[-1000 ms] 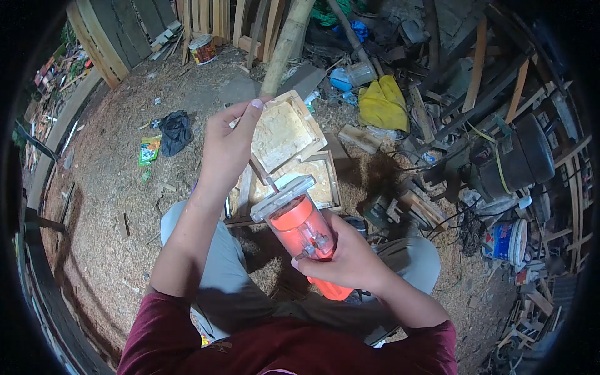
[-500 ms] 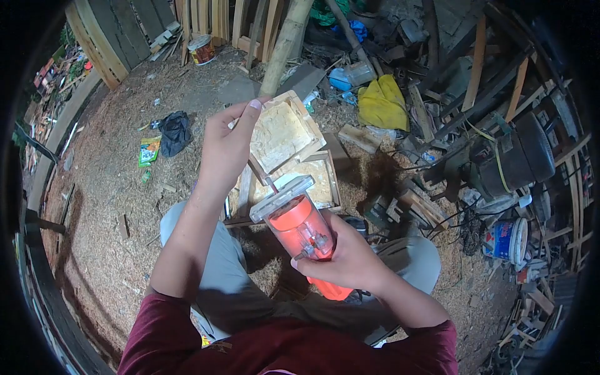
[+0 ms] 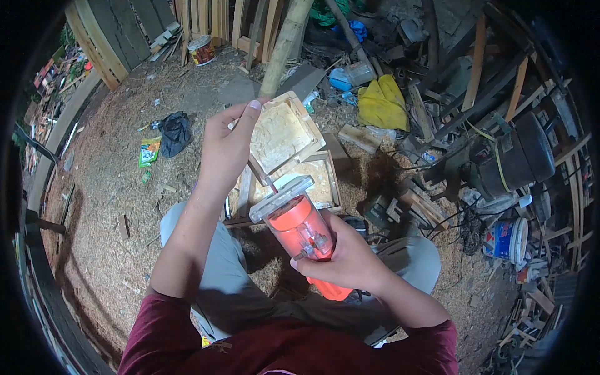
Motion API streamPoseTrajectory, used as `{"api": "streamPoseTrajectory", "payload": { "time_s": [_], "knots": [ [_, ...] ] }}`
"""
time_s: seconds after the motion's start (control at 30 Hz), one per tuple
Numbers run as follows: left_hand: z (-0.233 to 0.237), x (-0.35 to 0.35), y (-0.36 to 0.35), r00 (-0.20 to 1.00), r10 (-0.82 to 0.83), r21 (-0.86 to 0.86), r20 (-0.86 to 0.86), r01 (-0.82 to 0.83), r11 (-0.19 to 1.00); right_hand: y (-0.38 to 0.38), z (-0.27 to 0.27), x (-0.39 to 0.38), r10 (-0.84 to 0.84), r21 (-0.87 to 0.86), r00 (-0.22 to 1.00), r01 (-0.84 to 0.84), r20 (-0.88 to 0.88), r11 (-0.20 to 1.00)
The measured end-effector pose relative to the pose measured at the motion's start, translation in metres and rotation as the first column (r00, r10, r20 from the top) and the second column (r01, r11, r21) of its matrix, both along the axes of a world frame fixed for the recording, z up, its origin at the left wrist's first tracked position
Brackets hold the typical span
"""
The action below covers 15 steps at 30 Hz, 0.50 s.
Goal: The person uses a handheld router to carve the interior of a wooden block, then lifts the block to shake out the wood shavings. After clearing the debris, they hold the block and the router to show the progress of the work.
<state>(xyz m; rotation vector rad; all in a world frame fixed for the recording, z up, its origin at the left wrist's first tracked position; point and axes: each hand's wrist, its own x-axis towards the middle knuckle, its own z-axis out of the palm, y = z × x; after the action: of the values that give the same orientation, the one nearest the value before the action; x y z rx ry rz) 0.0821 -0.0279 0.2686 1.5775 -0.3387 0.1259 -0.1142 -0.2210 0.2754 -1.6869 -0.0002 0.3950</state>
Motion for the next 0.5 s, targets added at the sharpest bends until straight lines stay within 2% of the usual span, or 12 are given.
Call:
{"api": "streamPoseTrajectory", "payload": {
  "time_s": [0.5],
  "knots": [
    [0.0001, 0.0002, -0.0004, 1.000, 0.014, 0.015, 0.016, -0.014, 1.000, 0.0015, 0.0003, 0.0005, -0.032, 0.032, 0.999, 0.032, -0.022, 0.999]
  ]
}}
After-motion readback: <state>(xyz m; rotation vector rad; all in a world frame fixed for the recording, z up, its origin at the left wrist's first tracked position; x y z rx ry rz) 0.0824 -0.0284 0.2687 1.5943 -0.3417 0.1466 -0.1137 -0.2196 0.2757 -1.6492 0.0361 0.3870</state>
